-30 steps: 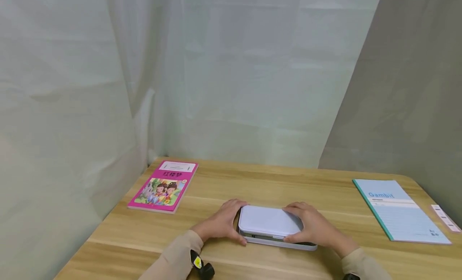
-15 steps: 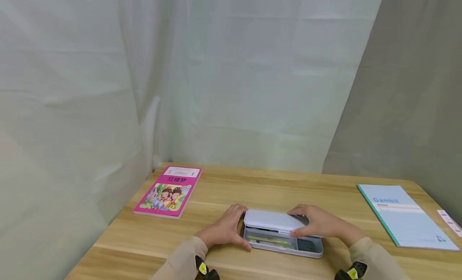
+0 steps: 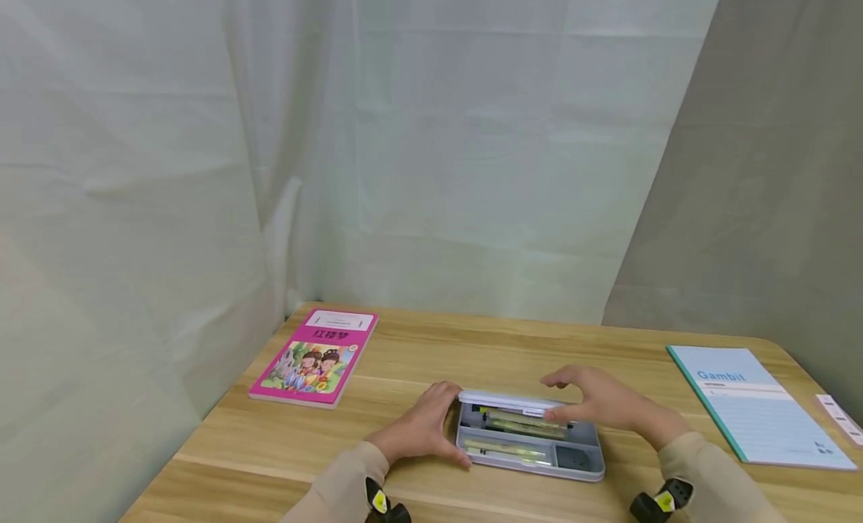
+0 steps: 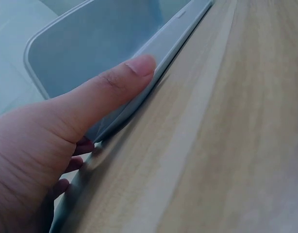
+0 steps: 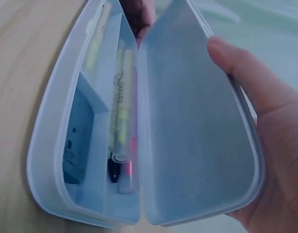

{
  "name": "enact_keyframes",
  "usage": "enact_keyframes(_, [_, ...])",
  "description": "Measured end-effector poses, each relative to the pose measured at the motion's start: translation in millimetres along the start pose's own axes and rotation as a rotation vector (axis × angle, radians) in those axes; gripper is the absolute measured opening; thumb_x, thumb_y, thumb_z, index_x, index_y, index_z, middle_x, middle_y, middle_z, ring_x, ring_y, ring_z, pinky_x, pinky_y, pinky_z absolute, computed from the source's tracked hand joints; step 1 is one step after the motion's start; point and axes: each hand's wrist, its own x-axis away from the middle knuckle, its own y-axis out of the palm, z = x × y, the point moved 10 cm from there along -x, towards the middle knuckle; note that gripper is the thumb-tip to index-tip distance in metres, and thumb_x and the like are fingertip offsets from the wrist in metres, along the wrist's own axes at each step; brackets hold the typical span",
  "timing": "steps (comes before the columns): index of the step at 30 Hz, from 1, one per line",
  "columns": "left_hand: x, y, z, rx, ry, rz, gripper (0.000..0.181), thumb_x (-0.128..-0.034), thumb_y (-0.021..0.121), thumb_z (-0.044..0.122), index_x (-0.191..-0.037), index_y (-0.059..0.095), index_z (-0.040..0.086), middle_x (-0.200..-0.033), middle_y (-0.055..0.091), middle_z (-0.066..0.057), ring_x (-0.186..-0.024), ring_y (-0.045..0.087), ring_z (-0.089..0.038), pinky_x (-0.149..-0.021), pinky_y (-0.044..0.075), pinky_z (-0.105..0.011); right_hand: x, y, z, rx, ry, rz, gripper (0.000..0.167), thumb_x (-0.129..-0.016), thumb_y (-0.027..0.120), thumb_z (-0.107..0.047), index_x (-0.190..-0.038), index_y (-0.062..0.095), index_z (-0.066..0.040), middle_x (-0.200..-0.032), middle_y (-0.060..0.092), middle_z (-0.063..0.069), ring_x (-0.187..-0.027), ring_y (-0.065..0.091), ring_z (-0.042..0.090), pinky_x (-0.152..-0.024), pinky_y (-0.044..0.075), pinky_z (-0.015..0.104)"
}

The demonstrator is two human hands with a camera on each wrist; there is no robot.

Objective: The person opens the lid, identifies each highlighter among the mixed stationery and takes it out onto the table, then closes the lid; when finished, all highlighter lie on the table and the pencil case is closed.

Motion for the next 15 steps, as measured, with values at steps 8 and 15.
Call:
enact_keyframes(8, [-0.8,-0.5,3.1,0.004,0.003,-0.004,0.094,-0.0552,0.089,0.051,-0.128,0.049,0.007,-0.122,0.052,-0.002,-0.116,0.046,-0.016,-0.109,0.04,-0.034,3.5,-26,-11,0.191,0.018,0.241,0.049,-0.083,0.07,-0.048,-0.113,0.066,-0.01,-0.104,0.068,0.003,-0.096,0.064,0.022,-0.079,0.055,0.04])
enact_keyframes(15, [-0.1,-1.3,1.4,0.038,-0.014,-0.016,0.093,-0.0575,0.088,0.052,-0.129,0.049,0.008,-0.124,0.052,-0.002,-0.118,0.046,-0.016,-0.11,0.039,-0.035,8.8,-39,-29,0.304,-0.1,0.511,0.026,-0.076,0.08,-0.025,-0.097,0.071,-0.013,-0.087,0.062,-0.003,-0.08,0.055,0.011,-0.062,0.05,0.025])
